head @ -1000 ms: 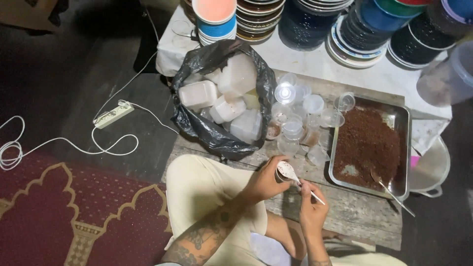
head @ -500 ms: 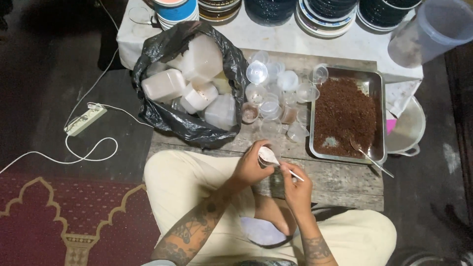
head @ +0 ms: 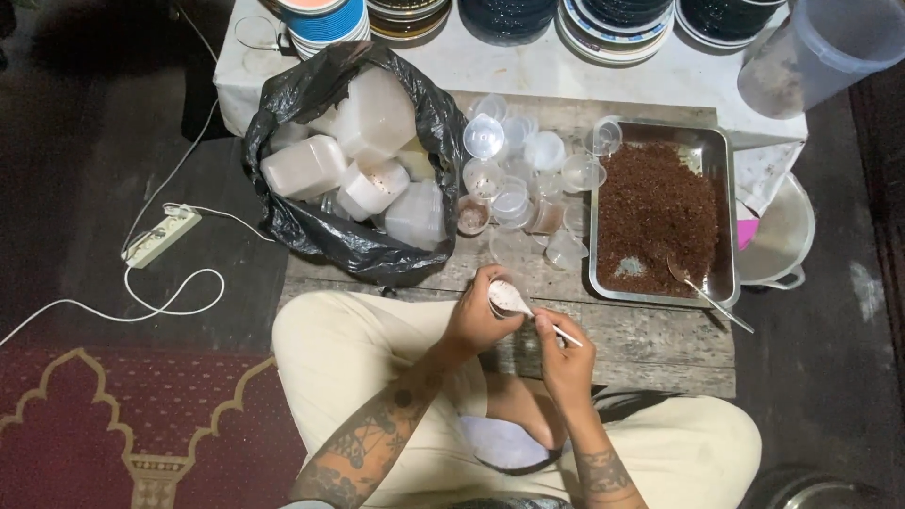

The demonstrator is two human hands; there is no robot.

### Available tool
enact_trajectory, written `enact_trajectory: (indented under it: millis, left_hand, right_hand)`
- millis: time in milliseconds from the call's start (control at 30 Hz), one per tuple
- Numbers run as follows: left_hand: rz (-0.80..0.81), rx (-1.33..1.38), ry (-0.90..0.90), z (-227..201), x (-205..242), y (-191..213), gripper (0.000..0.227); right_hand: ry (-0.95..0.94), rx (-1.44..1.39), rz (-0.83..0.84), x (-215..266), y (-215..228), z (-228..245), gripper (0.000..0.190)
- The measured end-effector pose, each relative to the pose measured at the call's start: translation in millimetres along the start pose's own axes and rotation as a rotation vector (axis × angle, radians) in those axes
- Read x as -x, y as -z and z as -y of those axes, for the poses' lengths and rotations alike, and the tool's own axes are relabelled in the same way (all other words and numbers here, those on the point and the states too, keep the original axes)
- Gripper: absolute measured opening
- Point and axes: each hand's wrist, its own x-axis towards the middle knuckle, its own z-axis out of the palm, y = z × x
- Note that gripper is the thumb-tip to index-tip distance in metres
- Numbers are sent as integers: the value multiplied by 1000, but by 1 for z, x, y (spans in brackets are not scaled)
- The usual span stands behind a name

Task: Filling small plastic cups with a brown granular material using a spoon while sitting on the floor.

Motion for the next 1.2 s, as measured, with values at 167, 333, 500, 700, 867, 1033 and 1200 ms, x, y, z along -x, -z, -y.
enact_trajectory:
  millis: [167,333,500,700,867,1033,1200]
  left_hand:
    - [-15,-35,5,3,-4,1,62]
    - [-28,9,-61,3,-3,-1,54]
    - [-39,109,-109,-11,1,7,60]
    - [18,52,-155,15,-11,0,68]
    - [44,92,71,-22,3,11,66]
    - [68,8,130,-8,-3,4,75]
    - [74,44,-52,7,-6,1,72]
  right_hand:
    - [-47,-5,5,-1,-4,9,15]
    - [-74,6,-44,0,-3,9,16]
    - [-89,17,-51,0,-4,12,13]
    - [-140,-43,-5,-6,-1,15,14]
    - [-154,-58,13,-4,-2,3,14]
    - [-155,-83,6,-2,-1,10,15]
    - [-178,-90,2,-1,0,5,18]
